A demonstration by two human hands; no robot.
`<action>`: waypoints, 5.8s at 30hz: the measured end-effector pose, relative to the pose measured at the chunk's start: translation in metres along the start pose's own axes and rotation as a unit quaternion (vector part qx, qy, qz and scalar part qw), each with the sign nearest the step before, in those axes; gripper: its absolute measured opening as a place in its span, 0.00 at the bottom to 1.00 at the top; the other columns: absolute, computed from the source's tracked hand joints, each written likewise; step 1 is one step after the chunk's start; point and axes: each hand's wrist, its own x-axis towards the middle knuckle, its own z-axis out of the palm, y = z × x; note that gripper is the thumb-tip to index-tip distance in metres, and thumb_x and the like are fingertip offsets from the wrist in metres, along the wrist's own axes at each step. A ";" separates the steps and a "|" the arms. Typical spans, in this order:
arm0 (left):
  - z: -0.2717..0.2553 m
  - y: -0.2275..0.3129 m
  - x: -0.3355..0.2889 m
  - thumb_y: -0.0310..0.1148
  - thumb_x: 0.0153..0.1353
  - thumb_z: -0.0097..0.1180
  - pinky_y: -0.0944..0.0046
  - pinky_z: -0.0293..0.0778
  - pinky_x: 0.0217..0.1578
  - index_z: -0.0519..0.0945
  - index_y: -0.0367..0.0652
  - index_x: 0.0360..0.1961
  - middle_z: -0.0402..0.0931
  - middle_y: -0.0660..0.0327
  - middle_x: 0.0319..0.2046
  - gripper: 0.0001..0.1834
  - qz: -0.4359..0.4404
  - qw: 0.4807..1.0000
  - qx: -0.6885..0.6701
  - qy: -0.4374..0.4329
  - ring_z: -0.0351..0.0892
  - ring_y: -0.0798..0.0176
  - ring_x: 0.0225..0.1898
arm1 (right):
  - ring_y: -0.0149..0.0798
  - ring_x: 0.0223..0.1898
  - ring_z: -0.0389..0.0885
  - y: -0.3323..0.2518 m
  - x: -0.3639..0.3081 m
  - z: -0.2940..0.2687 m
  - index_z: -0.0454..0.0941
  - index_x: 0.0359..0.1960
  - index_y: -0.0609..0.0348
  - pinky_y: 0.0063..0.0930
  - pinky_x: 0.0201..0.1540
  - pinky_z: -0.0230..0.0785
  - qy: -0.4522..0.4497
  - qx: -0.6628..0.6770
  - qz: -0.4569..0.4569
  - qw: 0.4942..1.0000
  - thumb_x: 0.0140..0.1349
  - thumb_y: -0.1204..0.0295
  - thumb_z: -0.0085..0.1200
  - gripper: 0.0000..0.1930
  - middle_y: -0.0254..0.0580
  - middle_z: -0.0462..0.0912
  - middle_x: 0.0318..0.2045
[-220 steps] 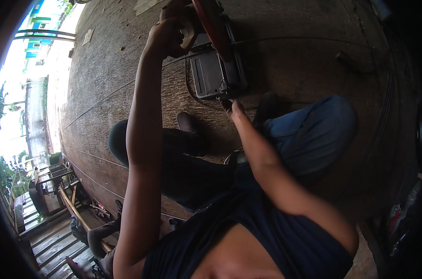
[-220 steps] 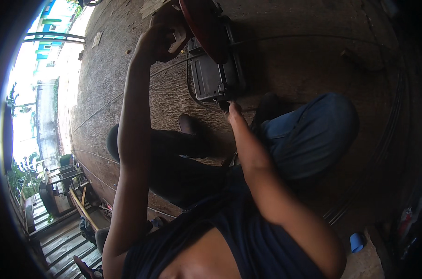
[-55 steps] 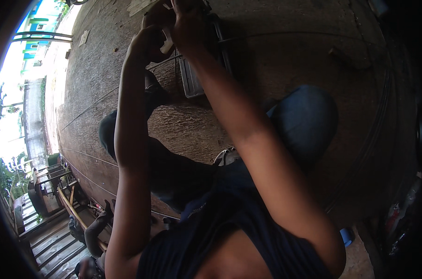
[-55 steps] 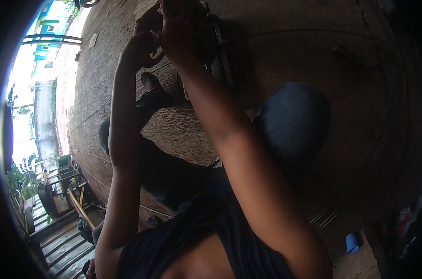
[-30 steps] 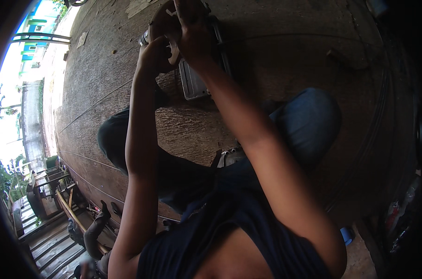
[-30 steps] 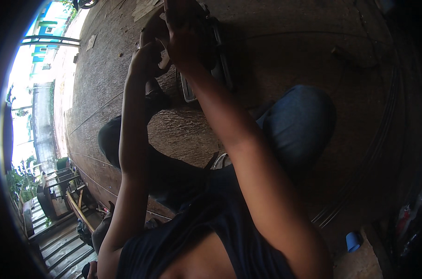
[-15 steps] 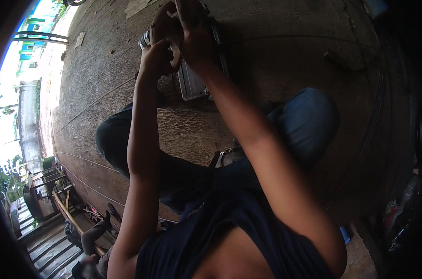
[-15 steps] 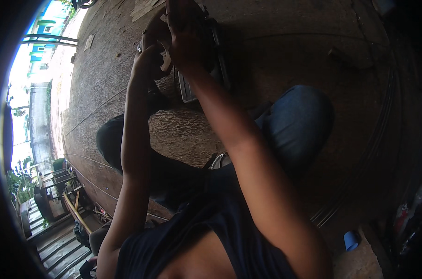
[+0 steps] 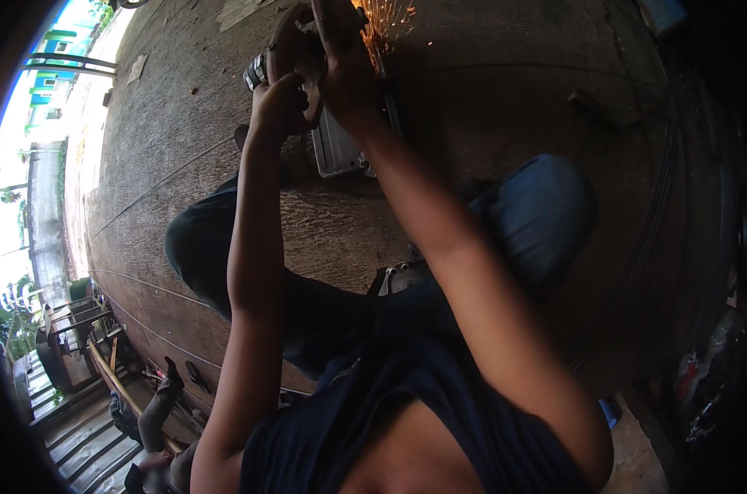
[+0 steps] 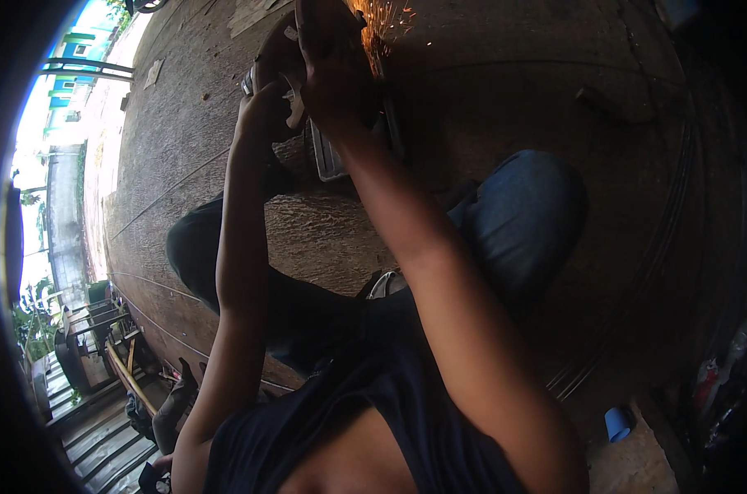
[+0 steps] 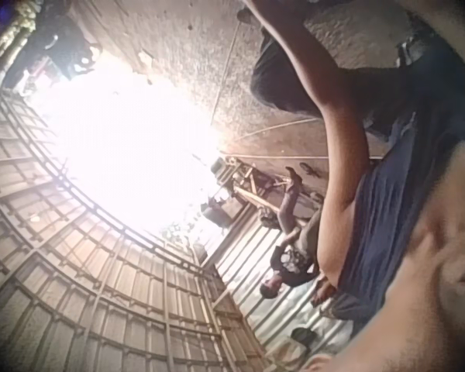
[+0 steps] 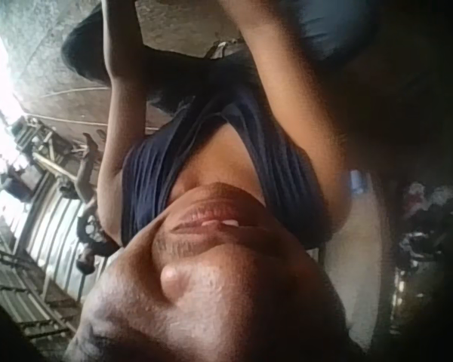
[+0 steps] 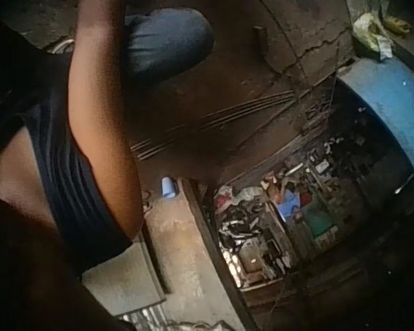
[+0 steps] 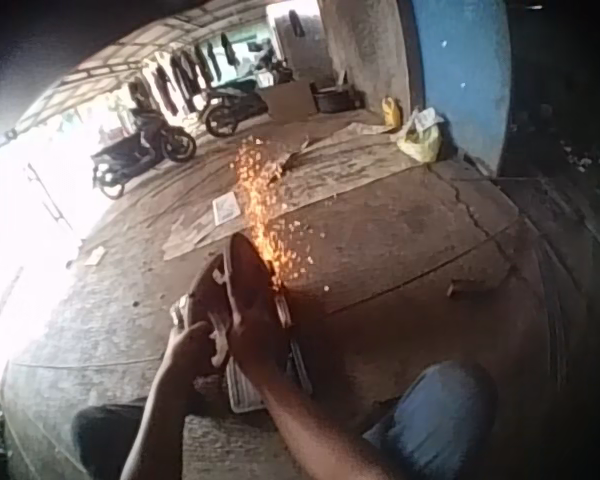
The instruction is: Cutting metal rods using a chop saw.
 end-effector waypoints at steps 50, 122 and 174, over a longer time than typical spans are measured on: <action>0.000 -0.010 0.003 0.33 0.49 0.61 0.66 0.70 0.16 0.76 0.36 0.24 0.74 0.58 0.18 0.11 0.021 1.000 0.012 0.007 0.74 0.66 0.17 | 0.57 0.52 0.71 -0.012 -0.008 -0.023 0.62 0.64 0.40 0.45 0.52 0.67 0.032 -0.078 -0.025 0.996 0.59 0.55 0.51 0.30 0.61 0.66 0.56; -0.005 -0.025 0.001 0.35 0.50 0.59 0.68 0.68 0.13 0.76 0.35 0.25 0.74 0.59 0.17 0.11 0.050 0.998 0.030 -0.015 0.73 0.68 0.15 | 0.60 0.54 0.71 -0.008 -0.019 -0.019 0.59 0.66 0.41 0.48 0.54 0.66 0.054 -0.073 -0.048 0.995 0.58 0.67 0.49 0.31 0.63 0.64 0.58; -0.005 -0.059 -0.001 0.32 0.52 0.59 0.68 0.70 0.17 0.74 0.36 0.31 0.73 0.61 0.19 0.11 0.078 0.996 0.003 -0.030 0.74 0.68 0.18 | 0.61 0.54 0.68 0.011 -0.039 -0.001 0.58 0.65 0.52 0.49 0.52 0.67 0.014 -0.003 -0.026 1.000 0.53 0.77 0.49 0.33 0.62 0.66 0.55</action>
